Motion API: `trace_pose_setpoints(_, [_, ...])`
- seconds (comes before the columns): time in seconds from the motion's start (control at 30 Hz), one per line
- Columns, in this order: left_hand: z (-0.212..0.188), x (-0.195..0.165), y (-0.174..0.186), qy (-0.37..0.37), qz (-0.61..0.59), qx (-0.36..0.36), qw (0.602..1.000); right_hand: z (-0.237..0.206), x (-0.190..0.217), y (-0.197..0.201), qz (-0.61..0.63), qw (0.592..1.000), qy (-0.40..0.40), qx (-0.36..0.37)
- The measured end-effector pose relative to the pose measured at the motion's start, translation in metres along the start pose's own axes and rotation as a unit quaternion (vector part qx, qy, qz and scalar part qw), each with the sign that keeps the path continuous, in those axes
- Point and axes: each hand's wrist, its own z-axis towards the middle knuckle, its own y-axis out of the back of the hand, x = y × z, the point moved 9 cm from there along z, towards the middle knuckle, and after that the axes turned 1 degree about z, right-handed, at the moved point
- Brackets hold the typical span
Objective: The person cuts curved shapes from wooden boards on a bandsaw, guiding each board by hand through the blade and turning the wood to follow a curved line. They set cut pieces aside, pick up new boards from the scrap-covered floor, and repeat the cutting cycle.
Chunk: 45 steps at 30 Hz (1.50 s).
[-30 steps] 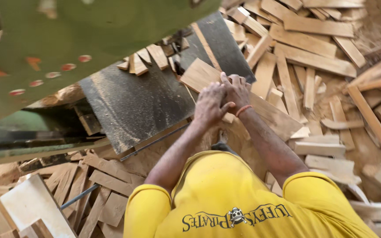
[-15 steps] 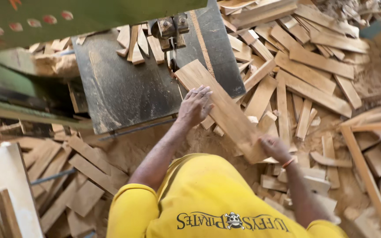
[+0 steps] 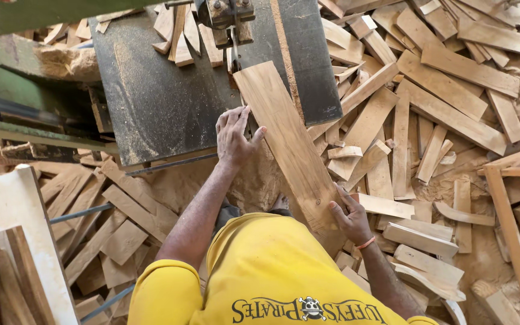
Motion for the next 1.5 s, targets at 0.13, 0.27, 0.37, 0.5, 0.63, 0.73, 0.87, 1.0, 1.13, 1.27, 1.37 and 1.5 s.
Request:
trace_pose_setpoints(0.13, [-0.002,0.003,0.005,-0.015,0.006,-0.009,1.0,-0.005,-0.021,-0.004,-0.024,0.995,-0.096,-0.01])
trace_pose_setpoints(0.27, [-0.003,0.005,0.006,-0.006,0.003,-0.006,1.0,-0.003,-0.018,-0.006,0.024,0.998,-0.056,-0.001])
trace_pose_setpoints(0.37, [-0.003,0.005,0.006,-0.006,0.005,-0.006,1.0,-0.001,-0.025,-0.004,0.022,0.995,-0.093,-0.001])
trace_pose_setpoints(0.5, [-0.002,0.007,0.002,-0.004,0.019,0.007,1.0,0.002,-0.022,-0.003,0.007,0.994,-0.106,0.0])
trace_pose_setpoints(0.63, [-0.001,0.009,-0.002,-0.002,0.03,0.016,0.999,0.007,-0.013,-0.003,0.01,0.997,-0.076,0.001])
trace_pose_setpoints(0.73, [0.0,0.012,-0.004,0.008,0.027,0.032,0.999,0.008,-0.015,-0.003,0.0,0.996,-0.091,-0.001])
trace_pose_setpoints(0.87, [0.001,0.015,-0.002,0.008,0.034,0.032,0.999,0.009,-0.013,-0.009,0.036,0.997,-0.075,0.0])
trace_pose_setpoints(1.0, [0.002,0.016,0.0,0.006,0.038,0.042,0.998,0.012,-0.011,-0.013,0.029,0.997,-0.075,0.006])
trace_pose_setpoints(1.13, [0.007,0.018,0.001,0.013,0.04,0.051,0.998,0.015,0.002,-0.013,-0.006,0.999,-0.037,0.004])
trace_pose_setpoints(1.27, [0.011,0.019,0.004,0.006,0.044,0.053,0.998,0.019,0.0,-0.02,0.049,0.997,-0.064,0.007])
trace_pose_setpoints(1.37, [0.013,0.023,0.003,0.0,0.052,0.051,0.997,0.022,0.002,-0.022,0.042,0.998,-0.049,0.005])
trace_pose_setpoints(1.5, [0.016,0.034,-0.003,0.008,0.05,0.061,0.997,0.027,0.006,-0.027,0.033,0.999,-0.03,0.011])
